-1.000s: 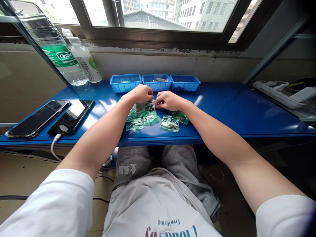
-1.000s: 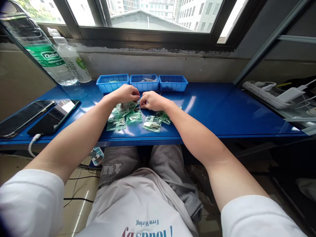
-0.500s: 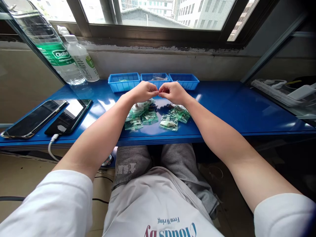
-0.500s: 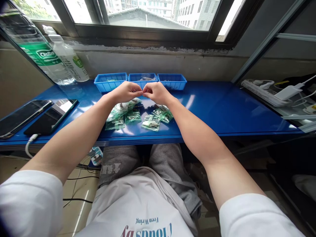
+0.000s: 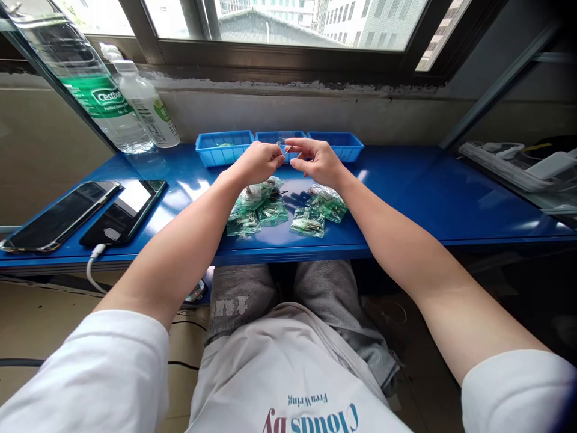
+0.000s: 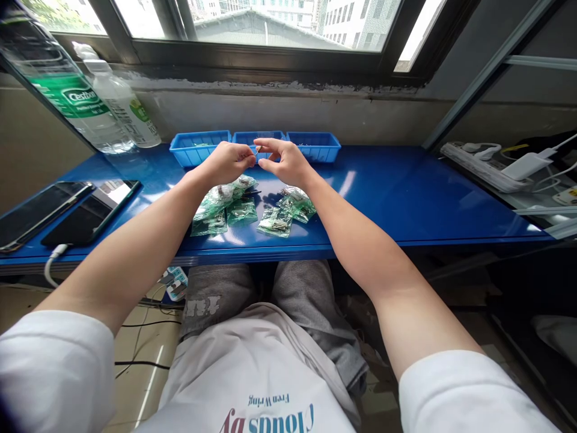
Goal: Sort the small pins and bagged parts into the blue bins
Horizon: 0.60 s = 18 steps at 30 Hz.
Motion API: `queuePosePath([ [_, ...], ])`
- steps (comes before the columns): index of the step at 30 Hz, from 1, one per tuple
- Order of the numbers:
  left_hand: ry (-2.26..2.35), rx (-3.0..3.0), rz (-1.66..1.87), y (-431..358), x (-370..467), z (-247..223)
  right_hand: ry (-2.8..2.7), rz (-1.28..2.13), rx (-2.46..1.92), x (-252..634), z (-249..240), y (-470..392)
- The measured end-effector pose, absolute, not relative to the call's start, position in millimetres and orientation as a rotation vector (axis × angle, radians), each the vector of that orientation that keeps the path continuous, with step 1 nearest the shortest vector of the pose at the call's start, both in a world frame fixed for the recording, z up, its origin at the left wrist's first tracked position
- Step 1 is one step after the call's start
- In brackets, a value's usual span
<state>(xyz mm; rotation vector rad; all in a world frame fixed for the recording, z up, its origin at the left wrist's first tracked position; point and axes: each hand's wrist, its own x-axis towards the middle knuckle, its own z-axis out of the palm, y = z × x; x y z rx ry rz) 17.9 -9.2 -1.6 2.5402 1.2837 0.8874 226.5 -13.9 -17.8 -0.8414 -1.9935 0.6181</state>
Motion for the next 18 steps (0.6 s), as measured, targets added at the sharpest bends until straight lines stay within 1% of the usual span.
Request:
queuePosePath([
  [10,1.420,2.537,0.859,-7.0,18.6,-2.2,-2.143,0.675,-0.848,234.1,-13.9,-15.0],
  [13,1.474,2.514,0.795,-10.4,18.6,1.9,-2.156,0.666,-0.879,235.1,-13.0,-14.4],
  [15,1.488,2.497,0.724,-14.3,17.3,6.5,-2.130,0.592,-0.951,237.8,-14.1,-9.9],
  [18,1.448,2.476,0.581,-19.5,13.6,13.1,-2.050,0.392,-1.147,247.5,-18.6,3.3],
])
